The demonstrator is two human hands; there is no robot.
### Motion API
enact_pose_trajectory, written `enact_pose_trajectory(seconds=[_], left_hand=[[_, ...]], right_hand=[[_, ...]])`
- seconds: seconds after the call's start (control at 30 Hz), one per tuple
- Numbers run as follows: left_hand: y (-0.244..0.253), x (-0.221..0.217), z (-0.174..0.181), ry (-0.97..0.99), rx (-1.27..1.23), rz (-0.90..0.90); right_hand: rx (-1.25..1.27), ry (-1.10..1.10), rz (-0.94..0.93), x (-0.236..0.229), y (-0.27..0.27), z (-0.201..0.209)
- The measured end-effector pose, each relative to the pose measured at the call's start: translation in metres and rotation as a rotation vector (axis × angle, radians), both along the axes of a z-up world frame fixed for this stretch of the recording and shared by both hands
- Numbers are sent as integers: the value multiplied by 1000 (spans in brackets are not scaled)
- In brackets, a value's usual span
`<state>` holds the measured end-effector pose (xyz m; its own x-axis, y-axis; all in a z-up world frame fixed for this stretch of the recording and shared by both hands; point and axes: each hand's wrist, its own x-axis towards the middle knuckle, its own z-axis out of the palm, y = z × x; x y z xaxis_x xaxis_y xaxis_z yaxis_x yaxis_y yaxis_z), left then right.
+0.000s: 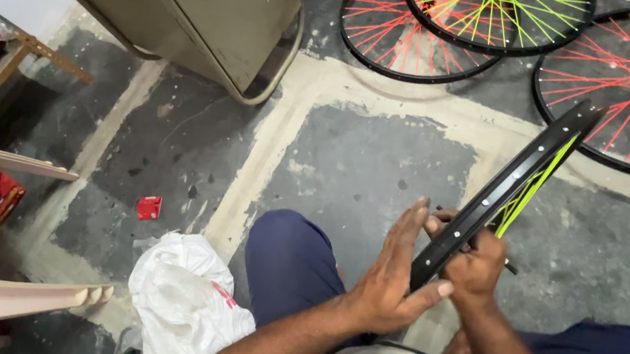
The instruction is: The person sits on the floor and assembles a bicycle wheel by threading neon green spokes through the rim and tightening them by hand. The person works on a single wheel while other completed wheels with red spokes are visible in the background.
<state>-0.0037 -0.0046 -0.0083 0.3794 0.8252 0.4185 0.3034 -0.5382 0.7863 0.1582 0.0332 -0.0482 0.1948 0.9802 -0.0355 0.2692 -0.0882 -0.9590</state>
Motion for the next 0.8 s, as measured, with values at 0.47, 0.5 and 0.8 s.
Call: enact_pose_trajectory(seconds=[0.47,0.5,0.8], left_hand=[[-2,0,4,-10,-115,-2],[0,0,6,1,-122,-6],[-3,-3,5,-23,-126,-51]], right_hand=[[692,-476,-58,20,-11,-12],[733,-444,-41,14,-10,-4],[75,606,428,73,-1,-2]])
